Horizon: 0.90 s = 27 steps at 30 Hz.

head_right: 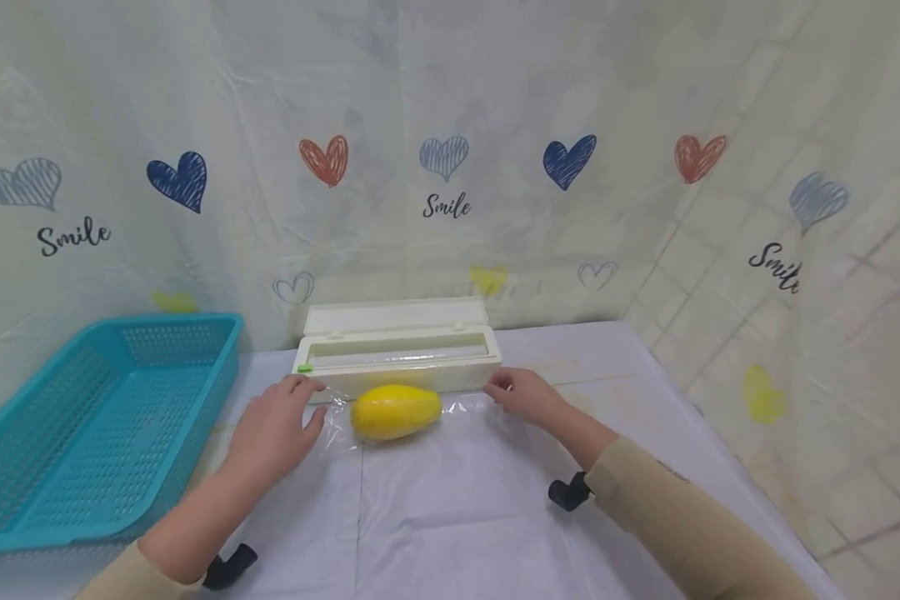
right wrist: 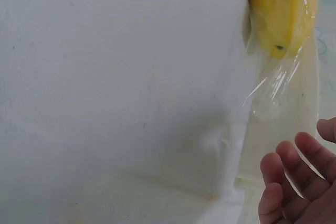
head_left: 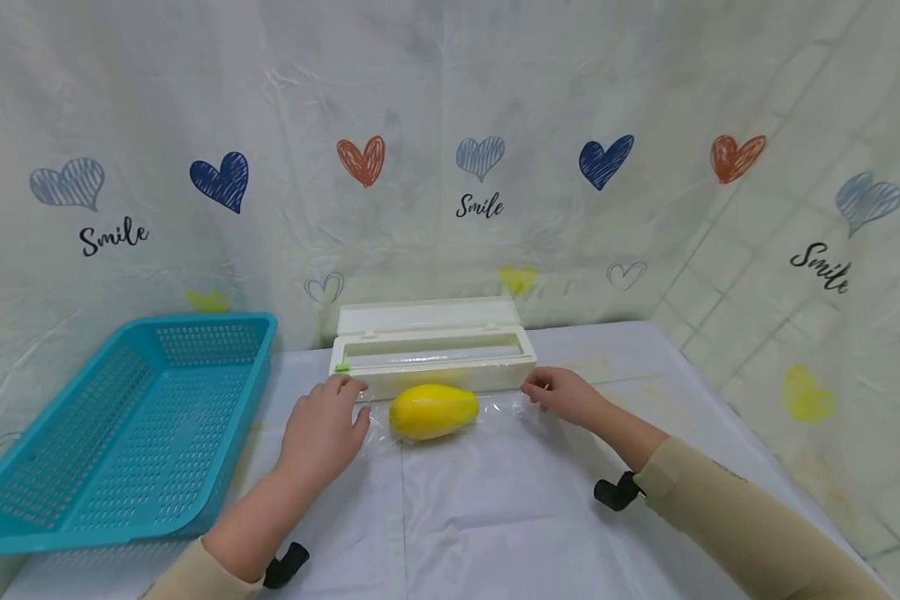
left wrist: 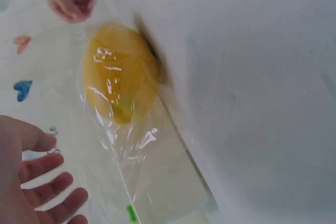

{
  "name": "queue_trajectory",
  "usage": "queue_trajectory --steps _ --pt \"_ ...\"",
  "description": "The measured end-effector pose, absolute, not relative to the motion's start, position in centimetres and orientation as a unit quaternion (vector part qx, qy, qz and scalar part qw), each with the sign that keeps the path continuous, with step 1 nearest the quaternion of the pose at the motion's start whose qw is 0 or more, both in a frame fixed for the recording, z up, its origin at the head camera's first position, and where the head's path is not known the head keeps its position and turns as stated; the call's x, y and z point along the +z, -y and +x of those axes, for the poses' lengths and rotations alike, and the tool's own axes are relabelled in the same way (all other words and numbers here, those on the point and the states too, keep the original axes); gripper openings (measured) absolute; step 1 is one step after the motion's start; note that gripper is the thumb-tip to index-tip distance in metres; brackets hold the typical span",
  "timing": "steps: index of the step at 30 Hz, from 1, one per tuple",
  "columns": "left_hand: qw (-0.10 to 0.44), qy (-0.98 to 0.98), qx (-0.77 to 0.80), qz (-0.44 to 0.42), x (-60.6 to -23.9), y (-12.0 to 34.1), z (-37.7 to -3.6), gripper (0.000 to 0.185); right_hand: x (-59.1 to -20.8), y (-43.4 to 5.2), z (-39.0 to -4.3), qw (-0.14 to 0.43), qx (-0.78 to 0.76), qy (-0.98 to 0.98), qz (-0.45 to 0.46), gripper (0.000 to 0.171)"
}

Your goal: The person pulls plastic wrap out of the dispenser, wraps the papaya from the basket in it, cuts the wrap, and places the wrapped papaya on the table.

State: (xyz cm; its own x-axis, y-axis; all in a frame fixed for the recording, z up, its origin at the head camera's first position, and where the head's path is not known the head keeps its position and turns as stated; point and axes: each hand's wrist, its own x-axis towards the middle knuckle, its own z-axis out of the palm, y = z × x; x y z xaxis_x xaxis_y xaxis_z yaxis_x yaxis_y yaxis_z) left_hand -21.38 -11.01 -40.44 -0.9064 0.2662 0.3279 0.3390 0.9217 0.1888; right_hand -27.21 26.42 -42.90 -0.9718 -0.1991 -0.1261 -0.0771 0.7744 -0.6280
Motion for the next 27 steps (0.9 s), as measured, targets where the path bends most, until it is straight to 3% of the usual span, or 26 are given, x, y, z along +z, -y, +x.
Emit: queue_trajectory --steps 4,8,16,27 --pt "0.144 0.946 -0.107 -0.271 -40.9 10.1 -20.9 0.028 -42.3 -25.4 -26.5 0.032 -0.288 -0.948 -0.129 0.018" --pt "0.112 0.931 -0.072 -0.34 -41.8 9.5 -21.1 0.036 -42.2 -24.2 -25.8 -0.019 -0.229 -0.946 -0.229 0.023" --pt "0.101 0.922 -0.023 -0.374 -42.8 9.2 -22.8 0.058 -42.7 -22.2 -26.2 -0.071 -0.113 -0.901 -0.412 0.048" --pt "0.051 0.933 -0.052 -0.352 -43.5 9.1 -24.8 0.066 -42.8 -19.8 -27.5 -0.063 -0.043 -0.89 -0.45 0.063"
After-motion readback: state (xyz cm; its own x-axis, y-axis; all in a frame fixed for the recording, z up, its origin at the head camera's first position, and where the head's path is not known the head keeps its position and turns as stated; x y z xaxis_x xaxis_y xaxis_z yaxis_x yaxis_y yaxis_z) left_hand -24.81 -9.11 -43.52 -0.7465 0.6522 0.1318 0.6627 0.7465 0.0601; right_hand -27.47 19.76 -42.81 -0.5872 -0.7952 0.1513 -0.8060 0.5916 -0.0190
